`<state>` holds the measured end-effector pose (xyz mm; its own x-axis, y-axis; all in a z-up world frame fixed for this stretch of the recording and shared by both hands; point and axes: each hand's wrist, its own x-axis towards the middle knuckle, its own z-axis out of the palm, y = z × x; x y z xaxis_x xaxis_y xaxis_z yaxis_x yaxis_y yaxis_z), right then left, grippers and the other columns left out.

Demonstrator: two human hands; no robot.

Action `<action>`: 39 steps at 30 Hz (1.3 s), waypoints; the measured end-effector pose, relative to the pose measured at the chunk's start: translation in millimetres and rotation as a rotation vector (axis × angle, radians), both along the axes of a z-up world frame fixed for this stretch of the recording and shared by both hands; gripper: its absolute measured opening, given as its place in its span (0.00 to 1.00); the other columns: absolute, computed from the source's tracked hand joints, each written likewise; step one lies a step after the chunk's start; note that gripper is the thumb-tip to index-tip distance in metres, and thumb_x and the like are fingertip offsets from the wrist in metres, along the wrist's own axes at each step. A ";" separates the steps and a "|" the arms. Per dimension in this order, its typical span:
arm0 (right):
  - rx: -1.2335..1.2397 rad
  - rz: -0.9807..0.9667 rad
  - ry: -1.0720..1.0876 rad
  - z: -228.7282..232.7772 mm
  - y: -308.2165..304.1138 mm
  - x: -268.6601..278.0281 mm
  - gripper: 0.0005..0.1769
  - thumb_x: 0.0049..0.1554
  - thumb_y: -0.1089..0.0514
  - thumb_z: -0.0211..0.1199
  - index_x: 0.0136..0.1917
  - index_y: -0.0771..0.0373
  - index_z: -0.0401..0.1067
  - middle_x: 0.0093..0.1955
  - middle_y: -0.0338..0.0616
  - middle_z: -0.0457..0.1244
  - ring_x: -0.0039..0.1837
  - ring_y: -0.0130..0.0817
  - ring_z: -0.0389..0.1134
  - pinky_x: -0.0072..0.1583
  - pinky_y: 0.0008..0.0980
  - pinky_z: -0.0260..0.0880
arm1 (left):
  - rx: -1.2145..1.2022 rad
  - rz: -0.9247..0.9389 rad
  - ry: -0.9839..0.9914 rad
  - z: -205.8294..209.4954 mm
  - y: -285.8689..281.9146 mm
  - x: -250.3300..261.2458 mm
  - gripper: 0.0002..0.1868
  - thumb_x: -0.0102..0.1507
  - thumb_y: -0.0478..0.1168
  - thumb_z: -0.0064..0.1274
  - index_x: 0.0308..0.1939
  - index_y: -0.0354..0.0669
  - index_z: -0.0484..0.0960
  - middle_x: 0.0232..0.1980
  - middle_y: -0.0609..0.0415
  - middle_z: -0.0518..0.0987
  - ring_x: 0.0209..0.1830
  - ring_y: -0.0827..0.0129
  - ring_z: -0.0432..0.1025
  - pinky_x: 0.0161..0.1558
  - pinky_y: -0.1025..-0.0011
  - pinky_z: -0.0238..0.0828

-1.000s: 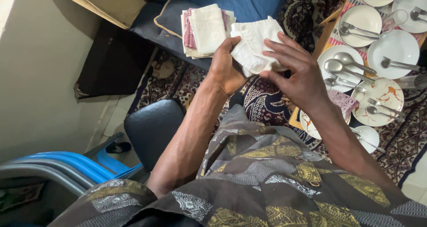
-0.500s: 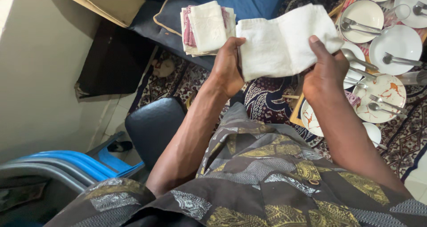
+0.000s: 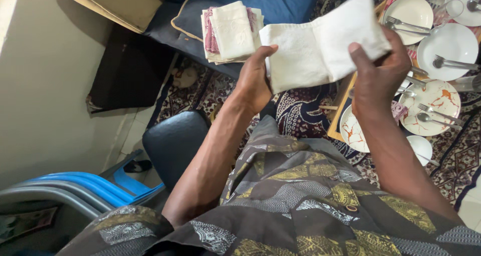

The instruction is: The person takes a stack of napkins from a shelf and folds them one by one, placing each folded napkin onto a table next to plates and cutlery.

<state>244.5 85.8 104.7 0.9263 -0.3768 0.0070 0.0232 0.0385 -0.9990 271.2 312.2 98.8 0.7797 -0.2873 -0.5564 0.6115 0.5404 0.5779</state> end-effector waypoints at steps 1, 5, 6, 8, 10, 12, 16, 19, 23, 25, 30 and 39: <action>-0.255 0.089 -0.030 8.8 5.1 -1.9 0.19 0.62 0.71 0.67 0.66 0.67 0.71 0.65 0.46 0.68 0.65 0.36 0.73 0.71 0.45 0.74 | -0.034 -0.006 0.008 -1.0 -3.5 0.5 0.37 0.65 0.50 0.43 0.72 0.31 0.57 0.66 0.35 0.71 0.66 0.49 0.70 0.65 0.50 0.70; -0.367 0.216 0.279 23.9 31.0 -5.3 0.21 0.58 0.66 0.64 0.65 0.56 0.75 0.68 0.38 0.69 0.48 0.39 0.71 0.51 0.45 0.72 | -0.154 -0.064 -0.015 -7.7 -20.6 1.7 0.36 0.66 0.55 0.43 0.70 0.32 0.61 0.61 0.36 0.75 0.62 0.48 0.72 0.62 0.52 0.72; -0.565 0.322 0.044 23.3 37.5 -7.4 0.20 0.61 0.65 0.64 0.67 0.60 0.75 0.70 0.43 0.67 0.62 0.42 0.68 0.64 0.45 0.68 | -0.155 -0.065 -0.017 -9.7 -25.4 2.6 0.36 0.66 0.55 0.43 0.70 0.32 0.61 0.61 0.36 0.75 0.62 0.48 0.72 0.62 0.52 0.72; -0.754 0.433 -0.195 21.6 44.5 -12.0 0.19 0.64 0.65 0.65 0.68 0.64 0.75 0.72 0.48 0.66 0.77 0.45 0.65 0.78 0.45 0.65 | -0.077 -0.054 -0.052 -13.6 -33.5 3.5 0.34 0.68 0.56 0.44 0.68 0.32 0.67 0.57 0.40 0.77 0.57 0.56 0.74 0.58 0.54 0.73; -0.863 0.444 -0.221 18.8 48.4 -16.5 0.19 0.67 0.59 0.64 0.69 0.68 0.72 0.74 0.53 0.63 0.80 0.48 0.59 0.77 0.46 0.60 | -0.115 0.006 -0.018 -17.9 -37.8 4.4 0.31 0.69 0.54 0.47 0.66 0.32 0.69 0.56 0.42 0.78 0.55 0.58 0.75 0.57 0.57 0.73; -0.881 0.459 -0.221 17.6 46.7 -21.6 0.19 0.68 0.56 0.62 0.69 0.68 0.73 0.74 0.53 0.64 0.81 0.47 0.59 0.78 0.47 0.59 | -0.152 0.063 0.018 -22.1 -39.3 3.4 0.28 0.69 0.51 0.49 0.64 0.32 0.71 0.55 0.45 0.79 0.53 0.61 0.76 0.57 0.59 0.74; -1.016 0.553 -0.284 13.9 41.9 -22.8 0.25 0.66 0.49 0.61 0.68 0.70 0.71 0.74 0.61 0.62 0.81 0.51 0.57 0.80 0.52 0.53 | -0.116 0.093 -0.014 -32.6 -46.0 0.5 0.22 0.69 0.44 0.53 0.61 0.31 0.74 0.51 0.48 0.79 0.48 0.63 0.76 0.50 0.61 0.76; -0.812 0.546 -0.250 17.4 34.6 -27.1 0.24 0.68 0.46 0.59 0.67 0.68 0.74 0.72 0.61 0.64 0.81 0.51 0.58 0.80 0.51 0.54 | -0.095 0.111 -0.037 -33.8 -50.2 0.6 0.21 0.69 0.42 0.52 0.61 0.29 0.75 0.51 0.46 0.80 0.48 0.61 0.77 0.49 0.62 0.78; -0.676 0.182 -0.125 15.5 22.9 -19.6 0.25 0.73 0.41 0.55 0.62 0.67 0.73 0.67 0.56 0.67 0.74 0.40 0.66 0.75 0.46 0.68 | -0.022 0.066 -0.022 -21.3 -57.6 -1.6 0.21 0.68 0.40 0.48 0.63 0.34 0.70 0.53 0.45 0.80 0.49 0.59 0.79 0.48 0.56 0.83; -0.718 -0.005 -0.030 13.6 6.5 -8.5 0.28 0.70 0.39 0.52 0.53 0.70 0.68 0.53 0.58 0.63 0.55 0.36 0.66 0.47 0.40 0.74 | -0.018 0.006 -0.046 -15.8 -57.7 -3.6 0.21 0.67 0.40 0.48 0.63 0.35 0.70 0.53 0.46 0.80 0.48 0.60 0.79 0.47 0.55 0.83; -0.680 0.224 0.309 3.6 -20.6 -2.6 0.35 0.73 0.36 0.53 0.38 0.68 0.69 0.31 0.47 0.61 0.35 0.33 0.60 0.39 0.41 0.58 | -0.093 -0.097 -0.153 -23.9 -62.7 -7.4 0.22 0.70 0.41 0.49 0.65 0.33 0.70 0.53 0.44 0.80 0.49 0.58 0.79 0.48 0.54 0.83; -1.074 0.085 0.134 6.8 -39.9 -23.4 0.30 0.75 0.42 0.62 0.40 0.68 0.69 0.32 0.49 0.61 0.32 0.43 0.62 0.38 0.48 0.59 | 0.387 0.015 -0.154 -29.2 -74.6 -32.3 0.33 0.65 0.45 0.54 0.70 0.31 0.64 0.68 0.38 0.74 0.68 0.56 0.70 0.67 0.62 0.65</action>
<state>221.1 45.9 111.4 0.9667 -0.1690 0.1922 -0.0498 -0.8608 -0.5065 238.8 237.6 69.5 0.8648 -0.0679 -0.4976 0.4957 0.2740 0.8241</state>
